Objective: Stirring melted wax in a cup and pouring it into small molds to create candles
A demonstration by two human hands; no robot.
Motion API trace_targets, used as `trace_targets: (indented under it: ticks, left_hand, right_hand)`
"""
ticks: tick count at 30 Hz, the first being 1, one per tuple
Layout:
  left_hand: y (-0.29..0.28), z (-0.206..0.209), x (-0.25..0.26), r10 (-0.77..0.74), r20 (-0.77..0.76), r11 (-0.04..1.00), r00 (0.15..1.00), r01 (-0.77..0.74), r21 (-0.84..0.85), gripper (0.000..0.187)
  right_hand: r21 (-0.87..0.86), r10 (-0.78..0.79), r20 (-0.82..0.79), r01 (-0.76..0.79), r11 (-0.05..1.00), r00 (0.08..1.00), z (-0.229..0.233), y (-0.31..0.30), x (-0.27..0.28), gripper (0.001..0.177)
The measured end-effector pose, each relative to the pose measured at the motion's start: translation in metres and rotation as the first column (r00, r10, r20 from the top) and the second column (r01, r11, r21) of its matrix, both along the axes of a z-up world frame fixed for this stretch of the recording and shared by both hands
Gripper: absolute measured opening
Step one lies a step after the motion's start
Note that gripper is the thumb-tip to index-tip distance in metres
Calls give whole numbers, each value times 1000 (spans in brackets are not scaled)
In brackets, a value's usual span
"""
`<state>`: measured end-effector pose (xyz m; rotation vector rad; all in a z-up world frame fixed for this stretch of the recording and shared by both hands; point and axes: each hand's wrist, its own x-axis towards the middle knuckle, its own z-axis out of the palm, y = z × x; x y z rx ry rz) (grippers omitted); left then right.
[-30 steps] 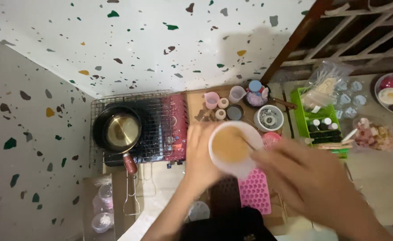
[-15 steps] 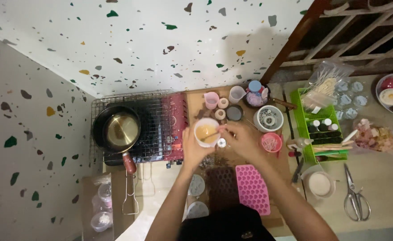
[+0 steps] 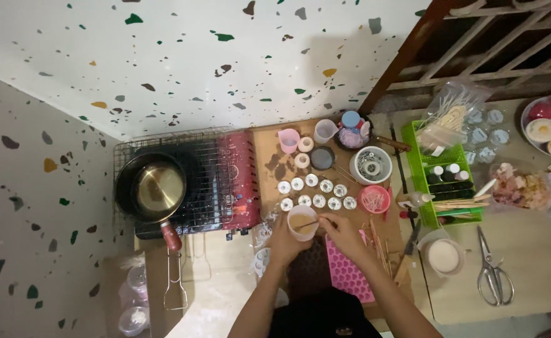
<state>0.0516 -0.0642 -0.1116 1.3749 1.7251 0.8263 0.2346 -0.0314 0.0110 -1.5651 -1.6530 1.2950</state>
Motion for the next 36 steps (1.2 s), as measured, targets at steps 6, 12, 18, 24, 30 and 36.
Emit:
trace_targets:
  ticks: [6,12,18,24,30,36]
  left_hand:
    - [6,-12,8,4,-77,982,997,11,191,105]
    - [13,-7,9,-13,-43,998,999,15,56,109]
    - [27,-1,12,14,-74,958,997,8,287,91]
    - [33,27,7,-59,-101,966,993,83,245,69]
    - [7,46,3,-18,44,996,999,14,91,117]
    - [-22,70,-11,36,-46,978,998,-26,209,119]
  right_hand:
    - [-29,-82,45,84,996,996,-26,-7,10,29]
    - [-95,-125,76,132,987,989,-14,-3,11,32]
    - [-23,-150,101,153,988,984,-40,-7,10,27]
    - [-10,-114,-4,114,993,994,-46,-10,12,43]
    - [340,-863,261,796,501,432,-29,27,116,17]
    - [449,-710,545,560,697,447,-59,60,197,56]
